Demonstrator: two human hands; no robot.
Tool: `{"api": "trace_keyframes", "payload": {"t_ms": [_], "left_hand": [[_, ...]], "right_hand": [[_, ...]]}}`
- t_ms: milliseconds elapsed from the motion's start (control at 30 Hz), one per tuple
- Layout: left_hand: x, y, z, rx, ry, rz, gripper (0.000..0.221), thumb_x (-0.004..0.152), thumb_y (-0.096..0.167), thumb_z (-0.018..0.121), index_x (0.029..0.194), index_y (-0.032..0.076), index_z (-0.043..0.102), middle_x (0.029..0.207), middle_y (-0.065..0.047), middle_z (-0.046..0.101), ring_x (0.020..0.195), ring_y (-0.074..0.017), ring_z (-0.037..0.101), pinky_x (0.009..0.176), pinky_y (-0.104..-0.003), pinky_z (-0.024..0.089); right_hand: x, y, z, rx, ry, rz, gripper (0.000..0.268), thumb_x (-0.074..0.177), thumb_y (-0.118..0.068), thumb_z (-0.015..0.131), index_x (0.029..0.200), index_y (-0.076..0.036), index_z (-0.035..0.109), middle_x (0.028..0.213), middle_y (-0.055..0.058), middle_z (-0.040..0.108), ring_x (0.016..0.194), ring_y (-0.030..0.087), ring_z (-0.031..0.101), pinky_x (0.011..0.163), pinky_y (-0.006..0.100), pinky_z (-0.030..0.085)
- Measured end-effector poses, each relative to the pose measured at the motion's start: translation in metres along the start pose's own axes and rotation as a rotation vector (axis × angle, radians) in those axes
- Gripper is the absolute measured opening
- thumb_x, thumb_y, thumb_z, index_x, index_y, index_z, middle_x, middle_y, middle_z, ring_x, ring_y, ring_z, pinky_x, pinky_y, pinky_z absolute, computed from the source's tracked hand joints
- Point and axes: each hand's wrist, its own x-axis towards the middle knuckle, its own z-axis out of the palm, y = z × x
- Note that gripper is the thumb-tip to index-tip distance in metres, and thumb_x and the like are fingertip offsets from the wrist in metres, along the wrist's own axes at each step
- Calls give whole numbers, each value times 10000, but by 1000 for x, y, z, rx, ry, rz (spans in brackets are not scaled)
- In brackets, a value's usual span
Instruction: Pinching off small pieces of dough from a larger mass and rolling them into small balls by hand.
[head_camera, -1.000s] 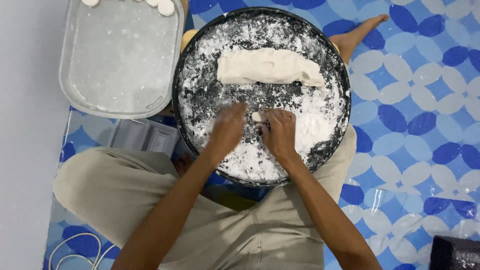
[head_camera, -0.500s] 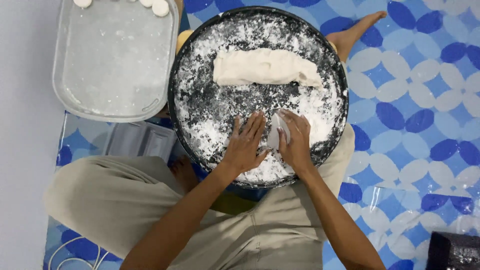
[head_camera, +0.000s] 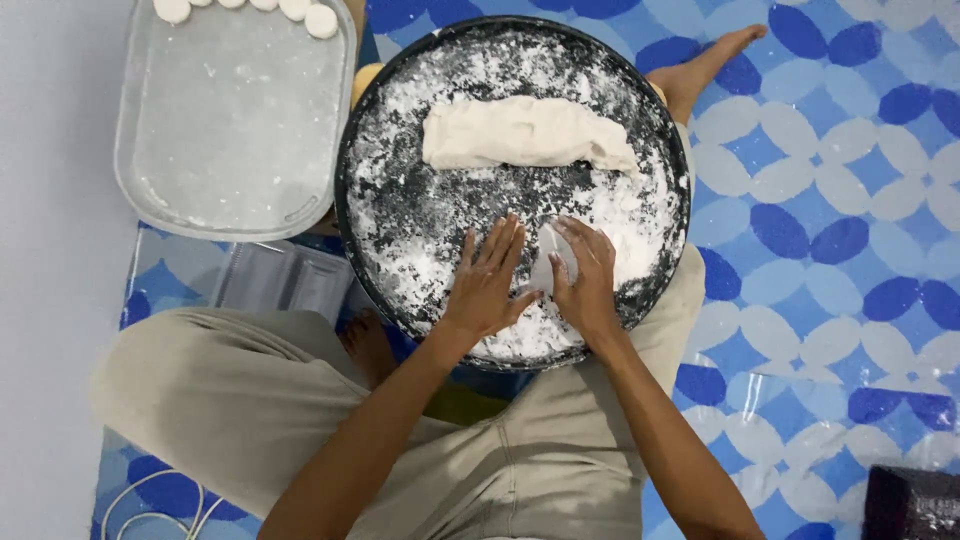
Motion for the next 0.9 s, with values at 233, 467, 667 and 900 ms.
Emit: {"api": "trace_keyframes", "payload": {"t_ms": [233,467,667,900], "left_hand": [[11,-11,-19,-54,24,46,767,1041,497,525,1636,106,240,1726,-134,109,1585,-312,119,1242,-626,49],[8,-27,-49,-314,18,-136,722,989,209,625,1616,103,283,1642,-185,318,1540,-353,234,1239,-623,112],[2,-59,-48,-434,183,-103,408,967,91,635,1364,5,598,1390,-206,587,1373,-404,499,1161,-583,342],[8,-50,-38,-499,212,-186,375,989,100,598,1351,2,610,1308,-194,615,1289,-391,567,1075,-553,440]], "right_hand": [[21,-3,7,-40,-25,34,457,939,-2,672,1382,-104,626,1366,139,606,1337,367,521,1140,627,271],[37,-9,21,-230,-218,30,442,957,-149,675,1393,-112,612,1432,124,548,1366,336,474,1177,633,205],[43,-7,46,-360,-71,-120,442,817,-142,834,1207,-7,675,1330,194,545,1257,394,498,1099,677,236],[33,19,74,-418,-35,-122,413,754,-156,832,1141,-99,698,1216,96,574,1116,313,531,1033,567,313]]}}
